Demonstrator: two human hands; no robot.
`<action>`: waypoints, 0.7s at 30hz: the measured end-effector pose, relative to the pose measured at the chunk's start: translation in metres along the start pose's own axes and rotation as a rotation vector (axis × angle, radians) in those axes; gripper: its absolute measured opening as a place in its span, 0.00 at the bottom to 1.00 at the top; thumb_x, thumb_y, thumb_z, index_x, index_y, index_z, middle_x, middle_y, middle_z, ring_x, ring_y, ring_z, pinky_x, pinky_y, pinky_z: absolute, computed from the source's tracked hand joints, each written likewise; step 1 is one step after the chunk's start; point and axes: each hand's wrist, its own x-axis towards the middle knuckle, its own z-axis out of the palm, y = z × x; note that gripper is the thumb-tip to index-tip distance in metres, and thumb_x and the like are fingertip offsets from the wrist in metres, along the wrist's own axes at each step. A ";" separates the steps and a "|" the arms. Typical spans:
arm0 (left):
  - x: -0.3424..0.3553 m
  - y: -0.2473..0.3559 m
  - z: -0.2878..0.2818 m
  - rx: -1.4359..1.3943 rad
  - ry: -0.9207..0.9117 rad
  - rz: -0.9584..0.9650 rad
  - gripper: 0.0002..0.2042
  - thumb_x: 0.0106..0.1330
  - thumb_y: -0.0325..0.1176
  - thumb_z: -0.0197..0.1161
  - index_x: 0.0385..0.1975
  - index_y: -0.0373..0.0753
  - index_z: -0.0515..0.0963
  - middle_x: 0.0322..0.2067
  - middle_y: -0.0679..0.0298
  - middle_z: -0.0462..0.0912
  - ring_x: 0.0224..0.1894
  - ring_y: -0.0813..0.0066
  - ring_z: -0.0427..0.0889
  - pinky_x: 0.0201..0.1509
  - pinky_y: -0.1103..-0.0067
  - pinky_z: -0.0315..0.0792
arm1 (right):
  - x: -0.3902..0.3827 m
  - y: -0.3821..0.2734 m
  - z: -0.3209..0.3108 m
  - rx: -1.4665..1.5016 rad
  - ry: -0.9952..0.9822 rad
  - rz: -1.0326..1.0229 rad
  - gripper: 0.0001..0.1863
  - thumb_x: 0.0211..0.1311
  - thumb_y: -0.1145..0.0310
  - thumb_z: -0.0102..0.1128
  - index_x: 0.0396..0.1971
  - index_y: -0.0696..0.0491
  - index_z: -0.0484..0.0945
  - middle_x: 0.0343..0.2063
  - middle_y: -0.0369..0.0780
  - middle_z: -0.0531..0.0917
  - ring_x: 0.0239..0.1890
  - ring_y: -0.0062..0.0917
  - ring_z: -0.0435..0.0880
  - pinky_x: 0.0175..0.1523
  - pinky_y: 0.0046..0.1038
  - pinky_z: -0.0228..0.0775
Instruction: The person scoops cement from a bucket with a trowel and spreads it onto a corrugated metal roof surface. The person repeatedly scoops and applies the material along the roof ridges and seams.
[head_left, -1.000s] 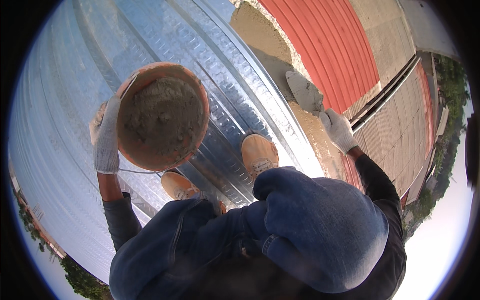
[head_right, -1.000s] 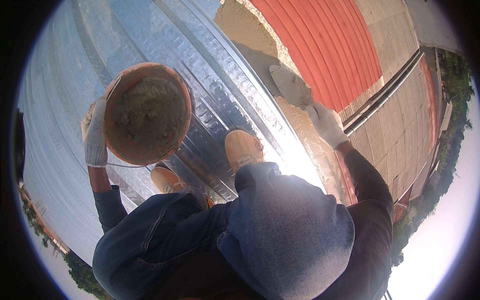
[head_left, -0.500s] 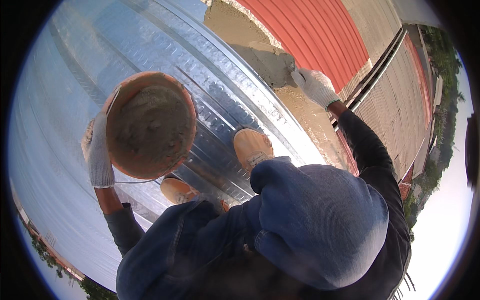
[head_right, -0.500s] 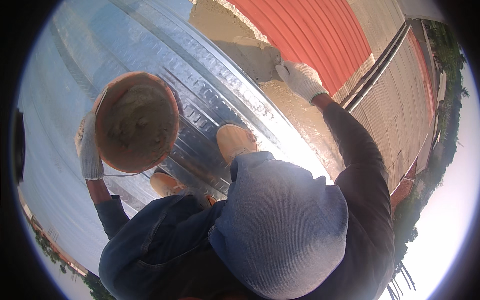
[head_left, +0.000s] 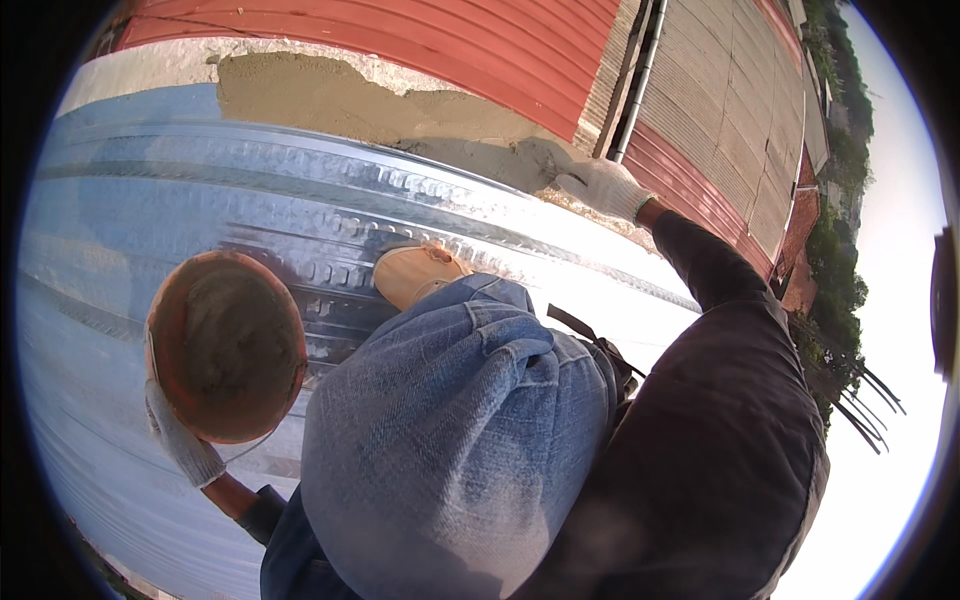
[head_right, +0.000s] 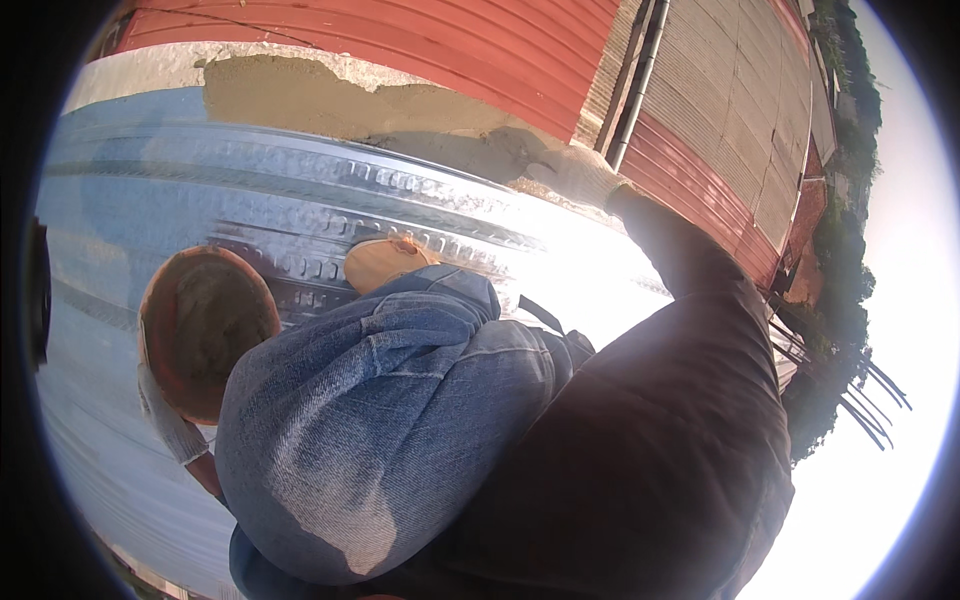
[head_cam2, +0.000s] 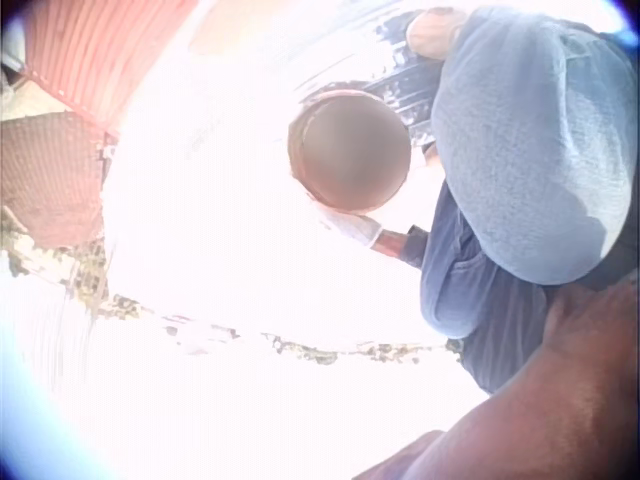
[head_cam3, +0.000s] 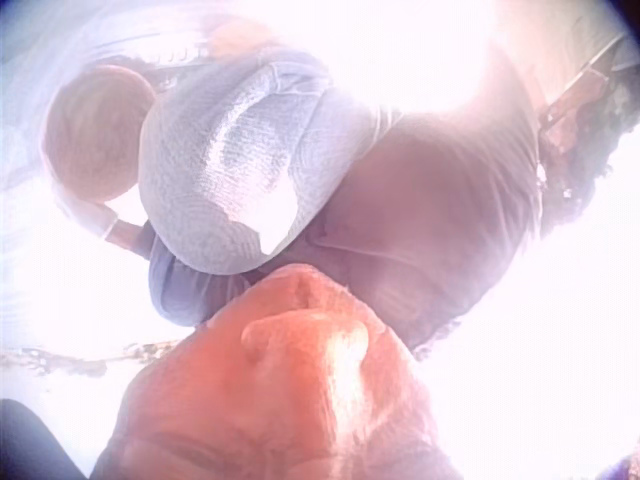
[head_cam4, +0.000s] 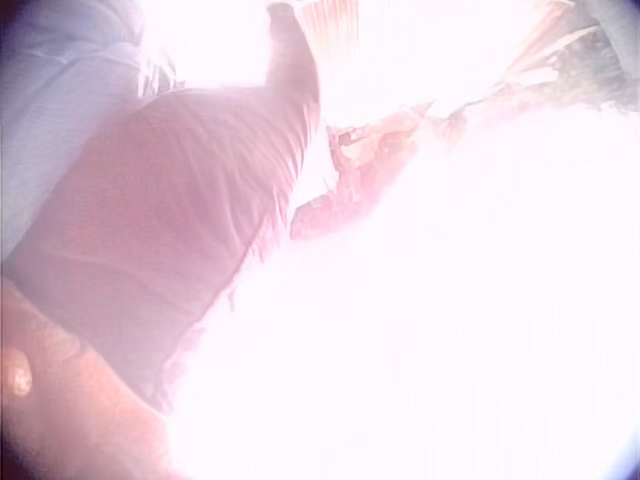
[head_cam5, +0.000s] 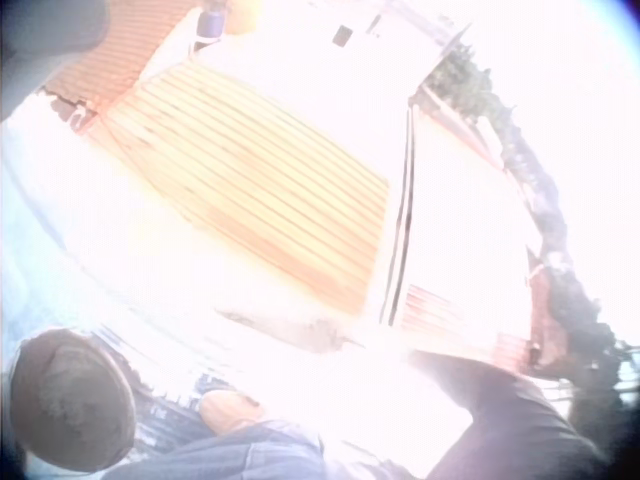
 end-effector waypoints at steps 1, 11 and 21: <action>0.002 -0.002 -0.001 -0.006 0.007 -0.026 0.26 0.87 0.46 0.61 0.72 0.32 0.77 0.60 0.58 0.85 0.60 0.65 0.86 0.67 0.69 0.80 | -0.014 0.016 0.009 -0.001 0.001 0.025 0.26 0.85 0.45 0.47 0.55 0.48 0.87 0.38 0.51 0.91 0.45 0.48 0.92 0.52 0.49 0.83; -0.039 0.042 0.053 0.025 0.059 -0.014 0.15 0.84 0.45 0.67 0.45 0.38 0.87 0.39 0.72 0.85 0.41 0.83 0.80 0.49 0.80 0.75 | -0.059 -0.092 0.028 0.240 0.183 -0.180 0.15 0.73 0.59 0.67 0.47 0.55 0.81 0.36 0.51 0.87 0.41 0.48 0.90 0.47 0.47 0.81; -0.050 0.050 0.070 -0.008 0.037 0.034 0.12 0.78 0.43 0.76 0.38 0.41 0.87 0.33 0.76 0.83 0.36 0.88 0.79 0.39 0.83 0.76 | 0.034 -0.370 -0.091 -0.418 0.157 -0.953 0.14 0.77 0.60 0.67 0.46 0.56 0.82 0.36 0.45 0.88 0.38 0.40 0.93 0.43 0.42 0.86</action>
